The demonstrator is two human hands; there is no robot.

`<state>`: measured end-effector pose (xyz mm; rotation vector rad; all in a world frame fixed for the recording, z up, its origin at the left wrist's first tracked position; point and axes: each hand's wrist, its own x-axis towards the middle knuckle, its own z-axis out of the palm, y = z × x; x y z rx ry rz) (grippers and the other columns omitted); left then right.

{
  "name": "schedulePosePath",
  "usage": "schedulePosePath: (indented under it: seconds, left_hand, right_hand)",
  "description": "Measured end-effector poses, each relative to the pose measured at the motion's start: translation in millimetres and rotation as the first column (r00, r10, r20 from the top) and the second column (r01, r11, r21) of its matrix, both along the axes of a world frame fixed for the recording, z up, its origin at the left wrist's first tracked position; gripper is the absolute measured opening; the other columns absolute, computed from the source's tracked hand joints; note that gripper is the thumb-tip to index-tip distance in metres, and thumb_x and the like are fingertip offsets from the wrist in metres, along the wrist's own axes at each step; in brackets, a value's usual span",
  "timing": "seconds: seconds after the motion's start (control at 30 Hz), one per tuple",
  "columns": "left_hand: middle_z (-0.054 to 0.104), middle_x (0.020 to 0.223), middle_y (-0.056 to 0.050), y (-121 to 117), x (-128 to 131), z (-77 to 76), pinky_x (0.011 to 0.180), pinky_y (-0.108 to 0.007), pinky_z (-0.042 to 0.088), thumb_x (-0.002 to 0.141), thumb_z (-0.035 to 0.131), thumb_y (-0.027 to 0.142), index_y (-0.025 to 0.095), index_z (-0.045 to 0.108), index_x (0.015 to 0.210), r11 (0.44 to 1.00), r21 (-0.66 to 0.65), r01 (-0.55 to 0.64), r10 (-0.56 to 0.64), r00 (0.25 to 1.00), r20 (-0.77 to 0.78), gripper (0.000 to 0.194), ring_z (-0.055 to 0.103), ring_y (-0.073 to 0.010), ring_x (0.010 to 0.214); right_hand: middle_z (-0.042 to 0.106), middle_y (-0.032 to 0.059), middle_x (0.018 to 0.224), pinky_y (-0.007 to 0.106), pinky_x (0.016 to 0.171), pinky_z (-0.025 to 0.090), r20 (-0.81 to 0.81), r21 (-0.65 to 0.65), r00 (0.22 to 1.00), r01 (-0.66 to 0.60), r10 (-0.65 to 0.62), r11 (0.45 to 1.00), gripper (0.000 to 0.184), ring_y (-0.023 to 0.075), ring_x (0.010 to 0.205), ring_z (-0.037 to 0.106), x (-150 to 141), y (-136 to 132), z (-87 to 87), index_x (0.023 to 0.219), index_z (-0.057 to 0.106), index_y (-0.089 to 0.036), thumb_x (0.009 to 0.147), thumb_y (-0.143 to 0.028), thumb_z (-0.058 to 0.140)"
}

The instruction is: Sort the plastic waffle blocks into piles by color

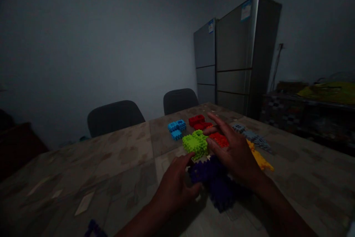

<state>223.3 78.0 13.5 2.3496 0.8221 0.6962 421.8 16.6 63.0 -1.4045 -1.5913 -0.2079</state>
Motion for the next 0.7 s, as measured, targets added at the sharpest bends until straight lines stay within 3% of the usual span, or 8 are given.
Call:
schedulePosePath:
  seconds: [0.27,0.37,0.5,0.6,0.7]
  left_hand:
    - [0.058,0.142,-0.02,4.3,34.3,-0.9,0.112,-0.058,0.04,0.069,0.079,0.019,0.01,0.048,0.145,1.0,-0.004,-0.002,0.002,0.999,-0.034,0.082,0.053,-0.0395,0.131]
    - [0.057,0.145,-0.019,5.2,22.5,-6.8,0.112,-0.059,0.039,0.072,0.078,0.022,0.014,0.048,0.145,1.0,-0.001,-0.024,0.024,1.0,-0.016,0.079,0.052,-0.0387,0.133]
    - [0.061,0.139,-0.017,2.5,-8.7,-19.6,0.111,-0.058,0.041,0.085,0.06,0.018,0.015,0.056,0.136,0.999,0.03,-0.019,0.018,0.999,0.036,0.052,0.055,-0.0332,0.13]
    - [0.064,0.134,-0.019,0.6,-21.3,-32.5,0.11,-0.056,0.043,0.085,0.054,0.013,0.014,0.059,0.132,0.999,0.042,0.004,-0.006,0.998,0.07,0.047,0.058,-0.0317,0.127]
    - [0.061,0.137,-0.021,-0.2,-17.9,-44.3,0.109,-0.056,0.046,0.084,0.053,0.011,0.012,0.055,0.136,0.999,0.042,0.002,-0.007,0.993,0.118,0.053,0.057,-0.0318,0.128]
  right_hand:
    - [0.074,0.0033,0.107,0.038,0.095,0.051,0.007,-0.033,1.0,-0.028,0.029,0.999,0.051,0.0226,0.104,0.07,1.4,2.9,-0.9,0.147,0.043,-0.028,0.097,-0.034,0.055]
    - [0.073,0.0041,0.108,0.04,0.096,0.051,0.0,-0.064,1.0,-0.028,0.028,0.998,0.049,0.0236,0.105,0.069,2.5,2.2,1.8,0.146,0.045,-0.028,0.097,-0.034,0.054]
    - [0.073,0.0064,0.107,0.043,0.097,0.049,0.036,-0.144,0.999,-0.031,0.036,0.989,0.048,0.0265,0.104,0.068,9.3,3.3,3.6,0.144,0.049,-0.025,0.097,-0.035,0.048]
    - [0.068,0.0117,0.12,0.047,0.101,0.046,0.103,-0.304,0.993,-0.024,0.058,0.952,0.052,0.0295,0.112,0.062,19.3,10.5,-6.6,0.145,0.05,-0.02,0.096,-0.034,0.04]
    - [0.065,0.0146,0.125,0.053,0.105,0.041,0.14,-0.433,0.984,-0.037,0.107,0.901,0.054,0.033,0.118,0.058,27.8,18.4,-25.5,0.145,0.052,-0.017,0.095,-0.031,0.039]
